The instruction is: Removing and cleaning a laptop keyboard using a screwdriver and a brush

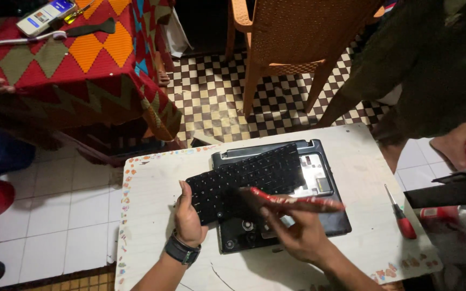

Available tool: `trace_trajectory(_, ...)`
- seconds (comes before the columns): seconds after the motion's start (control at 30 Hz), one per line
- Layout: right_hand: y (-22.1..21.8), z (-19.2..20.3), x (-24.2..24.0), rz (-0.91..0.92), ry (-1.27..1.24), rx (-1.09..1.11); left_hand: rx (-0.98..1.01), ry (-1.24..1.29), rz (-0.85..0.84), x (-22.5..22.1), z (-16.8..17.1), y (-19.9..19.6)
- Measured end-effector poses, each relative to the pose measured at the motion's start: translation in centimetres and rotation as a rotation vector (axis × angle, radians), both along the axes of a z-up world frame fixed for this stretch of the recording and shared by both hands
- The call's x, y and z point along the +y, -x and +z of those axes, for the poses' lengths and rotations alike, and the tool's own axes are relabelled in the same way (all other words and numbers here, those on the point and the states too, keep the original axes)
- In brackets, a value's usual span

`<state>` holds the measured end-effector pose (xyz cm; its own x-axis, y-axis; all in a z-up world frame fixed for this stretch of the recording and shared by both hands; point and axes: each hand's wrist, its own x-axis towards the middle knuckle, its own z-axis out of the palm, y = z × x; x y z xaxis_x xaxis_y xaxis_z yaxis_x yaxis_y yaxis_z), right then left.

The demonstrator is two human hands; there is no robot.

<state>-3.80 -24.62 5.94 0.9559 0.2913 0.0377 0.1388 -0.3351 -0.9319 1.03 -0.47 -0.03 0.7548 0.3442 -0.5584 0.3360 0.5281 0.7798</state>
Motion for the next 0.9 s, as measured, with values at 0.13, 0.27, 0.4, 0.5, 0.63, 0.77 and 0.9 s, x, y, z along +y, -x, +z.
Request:
trace_trajectory(0.13,-1.8,2.1,-0.8,-0.304,-0.022,-0.24,-0.104,0.099,0.034,0.4,-0.5,-0.1)
trace_trajectory(0.27,-1.0,-0.4,-1.6,-0.427,0.315,-0.496,-0.082,0.03,0.062,0.1,-0.8,-0.3)
trace_trajectory(0.4,0.0,2.6,0.7,-0.13,-0.065,0.066,-0.073,0.204,0.061,-0.7,3.7,-0.1)
trace_trajectory(0.5,-1.8,2.4,-1.0,-0.44,0.044,-0.082,-0.073,0.258,0.091,-1.0,5.5,0.0)
trace_trajectory(0.63,-2.6,3.3,-2.0,-0.702,0.303,-0.393,-0.186,0.281,0.076,-0.5,4.4,0.2)
trace_trajectory(0.77,-2.7,3.0,-3.1,-0.728,0.433,-0.373,-0.116,0.312,0.05,-0.5,6.3,0.0)
trace_trajectory(0.9,-2.6,1.9,-4.4,-0.832,0.577,-0.492,-0.055,0.183,0.179,0.1,3.6,-0.5)
